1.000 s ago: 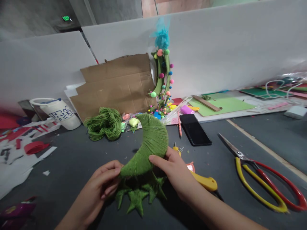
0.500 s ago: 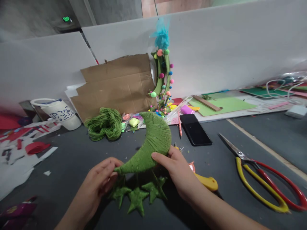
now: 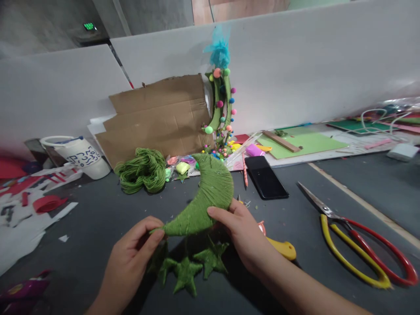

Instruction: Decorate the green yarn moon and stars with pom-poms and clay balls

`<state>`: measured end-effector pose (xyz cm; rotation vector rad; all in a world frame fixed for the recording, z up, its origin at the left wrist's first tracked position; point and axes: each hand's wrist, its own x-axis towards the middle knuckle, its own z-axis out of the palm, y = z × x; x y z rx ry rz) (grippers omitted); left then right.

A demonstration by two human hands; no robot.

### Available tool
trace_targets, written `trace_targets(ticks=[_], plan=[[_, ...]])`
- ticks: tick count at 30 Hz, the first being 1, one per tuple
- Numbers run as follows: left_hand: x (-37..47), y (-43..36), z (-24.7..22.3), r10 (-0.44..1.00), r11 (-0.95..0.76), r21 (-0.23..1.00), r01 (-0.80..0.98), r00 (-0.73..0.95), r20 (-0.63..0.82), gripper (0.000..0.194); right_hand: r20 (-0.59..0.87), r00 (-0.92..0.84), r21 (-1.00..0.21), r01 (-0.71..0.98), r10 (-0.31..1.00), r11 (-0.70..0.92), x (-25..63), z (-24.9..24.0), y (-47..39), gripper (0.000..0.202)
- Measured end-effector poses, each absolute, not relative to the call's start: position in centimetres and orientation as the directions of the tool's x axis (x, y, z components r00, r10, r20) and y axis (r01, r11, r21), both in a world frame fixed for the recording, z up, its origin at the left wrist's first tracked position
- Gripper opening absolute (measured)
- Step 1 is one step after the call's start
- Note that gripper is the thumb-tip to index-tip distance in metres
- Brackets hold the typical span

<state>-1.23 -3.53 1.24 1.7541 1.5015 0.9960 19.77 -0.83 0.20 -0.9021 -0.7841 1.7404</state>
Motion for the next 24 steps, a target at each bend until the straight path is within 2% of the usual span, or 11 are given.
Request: trace_targets(ticks=[3, 6, 8, 10, 13, 15, 18, 21, 24], plan=[[-1.8, -3.7, 1.1, 0.908, -0.404, 0.684, 0.607, 0.173, 0.382, 0.010, -0.236, -0.272, -0.795, -0.498, 0.933, -0.347, 19.8, 0.2, -0.9, 0.018], [-2.4, -3.8, 0.9, 0.863, -0.475, 0.614, 0.630, 0.198, 0.465, 0.009, -0.260, -0.281, -0.778, -0.506, 0.924, -0.373, 19.7, 0.5, -1.0, 0.014], [-2.5, -3.8, 0.7, 0.886, -0.438, 0.689, 0.578, 0.147, 0.440, 0.019, -0.252, -0.264, -0.784, -0.508, 0.931, -0.357, 19.7, 0.6, -1.0, 0.014], [-2.3, -3.8, 0.7, 0.931, -0.335, 0.828, 0.450, 0.026, 0.363, 0.026, -0.231, -0.259, -0.790, -0.513, 0.938, -0.336, 19.6, 0.5, -1.0, 0.015], [-1.9, -3.4, 0.7, 0.955, -0.150, 0.952, 0.268, -0.210, 0.210, 0.022, -0.198, -0.241, -0.806, -0.512, 0.950, -0.298, 19.6, 0.2, -0.7, 0.014], [-1.9, -3.0, 0.8, 0.941, -0.096, 0.971, 0.219, -0.299, 0.161, 0.018, -0.171, -0.202, -0.838, -0.484, 0.964, -0.250, 19.8, 0.1, -0.6, 0.014], [-2.2, -2.6, 1.1, 0.942, -0.086, 0.977, 0.195, -0.303, 0.143, 0.032, -0.089, -0.181, -0.890, -0.426, 0.979, -0.160, 20.1, 0.7, -0.3, 0.016], [-2.5, -2.6, 1.7, 0.945, -0.055, 0.962, 0.266, -0.297, 0.136, 0.042, -0.007, -0.193, -0.922, -0.378, 0.981, -0.081, 20.4, 2.0, 0.0, 0.019], [-2.6, -2.7, 2.6, 0.951, -0.030, 0.946, 0.323, -0.283, 0.127, 0.038, 0.037, -0.187, -0.947, -0.321, 0.982, -0.026, 20.3, 3.9, 0.3, 0.020]])
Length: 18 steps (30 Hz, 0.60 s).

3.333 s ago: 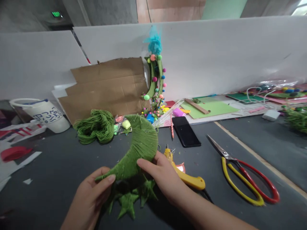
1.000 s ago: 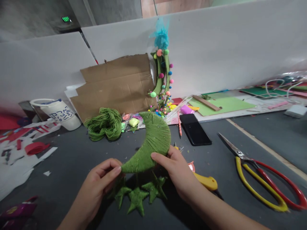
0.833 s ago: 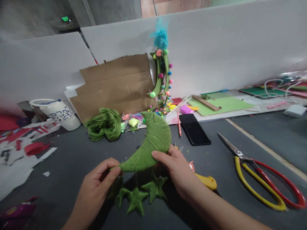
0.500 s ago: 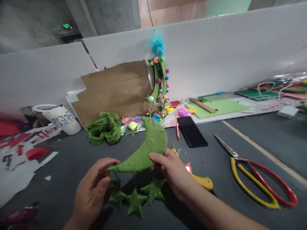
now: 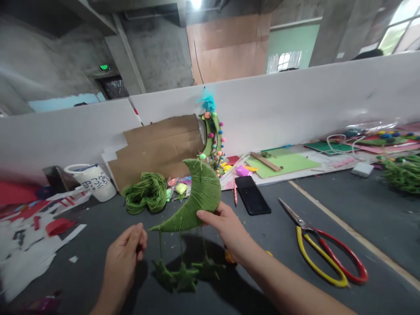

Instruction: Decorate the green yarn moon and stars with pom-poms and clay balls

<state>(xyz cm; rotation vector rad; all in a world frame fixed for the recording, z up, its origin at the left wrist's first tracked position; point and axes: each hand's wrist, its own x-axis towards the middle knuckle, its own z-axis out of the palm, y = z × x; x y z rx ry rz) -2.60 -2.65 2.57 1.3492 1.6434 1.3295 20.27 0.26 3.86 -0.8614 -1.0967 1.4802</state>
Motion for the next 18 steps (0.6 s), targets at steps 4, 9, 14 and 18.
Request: trace_targets(ticks=[4, 9, 14, 18], plan=[[-2.6, -2.7, 3.7, 0.934, -0.097, 0.928, 0.360, -0.289, 0.210, 0.021, 0.109, -0.130, -0.979, -0.185, 0.985, 0.084, 19.8, 5.9, 0.8, 0.023], [-1.2, -3.9, 6.1, 0.880, -0.337, 0.747, 0.572, -0.091, 0.467, 0.019, 0.211, -0.047, -0.977, -0.047, 0.976, 0.209, 18.9, 6.4, 1.4, 0.019], [1.9, -4.6, 7.9, 0.852, -0.470, 0.645, 0.603, 0.117, 0.511, 0.041, 0.365, -0.003, -0.928, 0.074, 0.931, 0.364, 17.1, 7.5, 0.6, 0.020], [3.8, -4.4, 8.4, 0.878, -0.433, 0.741, 0.513, 0.055, 0.475, 0.062, 0.522, -0.060, -0.837, 0.158, 0.851, 0.525, 15.7, 8.6, -1.0, 0.023]])
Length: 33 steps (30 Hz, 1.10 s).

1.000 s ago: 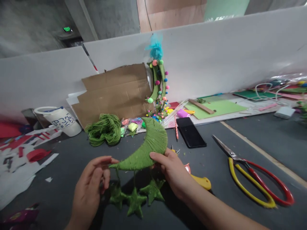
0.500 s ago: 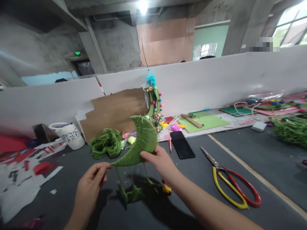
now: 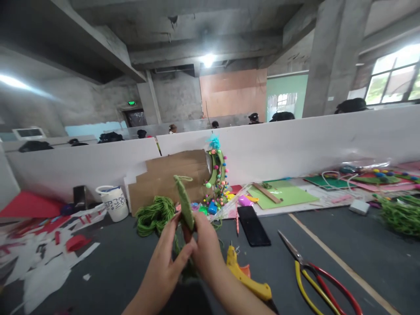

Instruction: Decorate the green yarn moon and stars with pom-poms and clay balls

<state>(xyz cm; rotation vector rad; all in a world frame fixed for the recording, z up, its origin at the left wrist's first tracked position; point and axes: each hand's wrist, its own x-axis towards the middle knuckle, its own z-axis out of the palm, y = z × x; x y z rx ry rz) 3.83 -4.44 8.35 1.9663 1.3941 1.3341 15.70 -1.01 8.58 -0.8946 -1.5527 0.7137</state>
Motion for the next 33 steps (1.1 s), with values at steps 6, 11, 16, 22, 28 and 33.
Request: trace_targets(ticks=[6, 11, 16, 22, 28, 33], plan=[[3.5, -3.9, 10.4, 0.920, -0.245, 0.932, 0.265, -0.241, 0.310, 0.039, 0.708, -0.236, -0.558, 0.392, 0.666, 0.732, 15.7, 8.8, -2.7, 0.048], [2.2, -3.5, 11.0, 0.984, -0.156, 0.965, -0.210, -0.121, 0.132, 0.033, 0.759, -0.084, -0.552, 0.445, 0.646, 0.705, 18.0, 12.9, -1.0, 0.039], [2.1, -4.0, 10.8, 1.000, -0.012, 0.937, -0.348, 0.016, 0.019, 0.034, 0.691, -0.200, -0.624, 0.321, 0.695, 0.712, 18.9, 18.4, 3.0, 0.026], [1.1, -4.5, 10.8, 0.997, 0.059, 0.919, -0.390, 0.062, -0.038, 0.028, 0.460, -0.282, -0.839, 0.171, 0.842, 0.516, 18.2, 20.9, 6.1, 0.013], [0.6, -3.9, 9.3, 0.996, 0.069, 0.911, -0.407, 0.083, -0.038, 0.029, 0.362, -0.356, -0.921, 0.002, 0.861, 0.389, 17.6, 23.3, 7.2, 0.014], [0.4, -3.3, 8.9, 0.996, 0.074, 0.893, -0.443, 0.083, -0.041, 0.030, 0.404, -0.342, -0.904, -0.008, 0.848, 0.428, 16.7, 25.8, 7.8, 0.017]])
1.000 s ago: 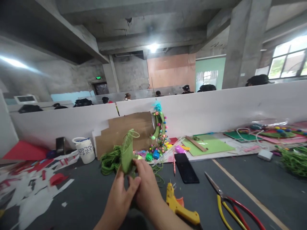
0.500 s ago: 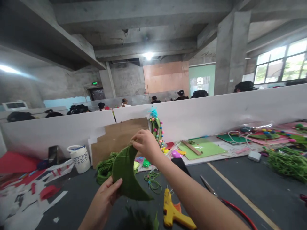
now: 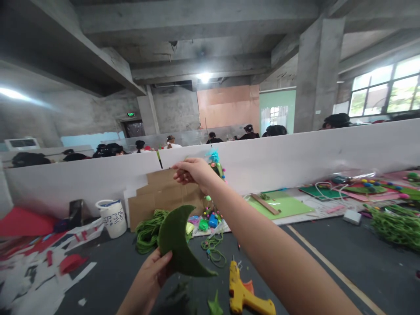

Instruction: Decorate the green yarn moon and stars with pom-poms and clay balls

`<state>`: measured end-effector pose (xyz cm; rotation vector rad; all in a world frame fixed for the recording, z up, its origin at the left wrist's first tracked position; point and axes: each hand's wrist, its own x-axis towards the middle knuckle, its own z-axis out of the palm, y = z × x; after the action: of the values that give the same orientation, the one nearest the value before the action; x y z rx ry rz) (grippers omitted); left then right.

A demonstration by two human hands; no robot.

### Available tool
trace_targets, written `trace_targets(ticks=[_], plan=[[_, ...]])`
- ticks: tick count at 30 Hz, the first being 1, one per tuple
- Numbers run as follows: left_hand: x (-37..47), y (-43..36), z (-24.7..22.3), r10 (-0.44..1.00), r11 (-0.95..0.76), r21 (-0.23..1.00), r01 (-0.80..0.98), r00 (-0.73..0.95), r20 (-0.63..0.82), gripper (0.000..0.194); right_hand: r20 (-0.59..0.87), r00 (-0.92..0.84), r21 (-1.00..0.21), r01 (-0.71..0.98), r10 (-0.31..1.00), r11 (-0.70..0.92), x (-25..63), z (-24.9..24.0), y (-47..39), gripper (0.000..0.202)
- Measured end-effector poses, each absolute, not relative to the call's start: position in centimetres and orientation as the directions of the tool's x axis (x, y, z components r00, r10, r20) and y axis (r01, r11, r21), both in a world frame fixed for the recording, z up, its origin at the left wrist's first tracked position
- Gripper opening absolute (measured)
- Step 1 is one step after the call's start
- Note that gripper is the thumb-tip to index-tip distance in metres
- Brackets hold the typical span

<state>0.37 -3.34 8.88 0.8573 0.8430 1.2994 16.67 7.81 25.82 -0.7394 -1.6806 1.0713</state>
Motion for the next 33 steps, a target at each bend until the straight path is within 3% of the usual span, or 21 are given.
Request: trace_targets(ticks=[9, 18, 22, 29, 33], plan=[[-0.8, -3.3, 11.0, 0.995, 0.017, 0.897, -0.441, 0.100, 0.030, 0.023, 0.520, -0.407, -0.735, 0.236, 0.751, 0.636, 17.9, 22.7, 8.5, 0.018], [-1.2, -1.5, 12.0, 0.993, -0.079, 0.921, -0.382, 0.048, 0.105, 0.036, 0.356, -0.548, -0.766, 0.293, 0.757, 0.573, 17.5, 25.8, 7.0, 0.020], [-1.9, -0.6, 12.1, 0.992, -0.082, 0.924, -0.374, 0.056, 0.111, 0.040, 0.304, -0.545, -0.727, 0.397, 0.781, 0.560, 17.1, 25.6, 7.4, 0.010], [-2.1, 0.0, 12.6, 0.979, -0.106, 0.958, -0.266, 0.141, 0.147, 0.027, 0.370, -0.471, -0.701, 0.425, 0.801, 0.573, 16.6, 26.9, 8.0, 0.018], [-2.1, 0.5, 13.3, 0.957, -0.178, 0.953, -0.244, 0.181, 0.225, 0.041, 0.398, -0.468, -0.693, 0.410, 0.789, 0.593, 16.4, 28.0, 8.5, 0.017]])
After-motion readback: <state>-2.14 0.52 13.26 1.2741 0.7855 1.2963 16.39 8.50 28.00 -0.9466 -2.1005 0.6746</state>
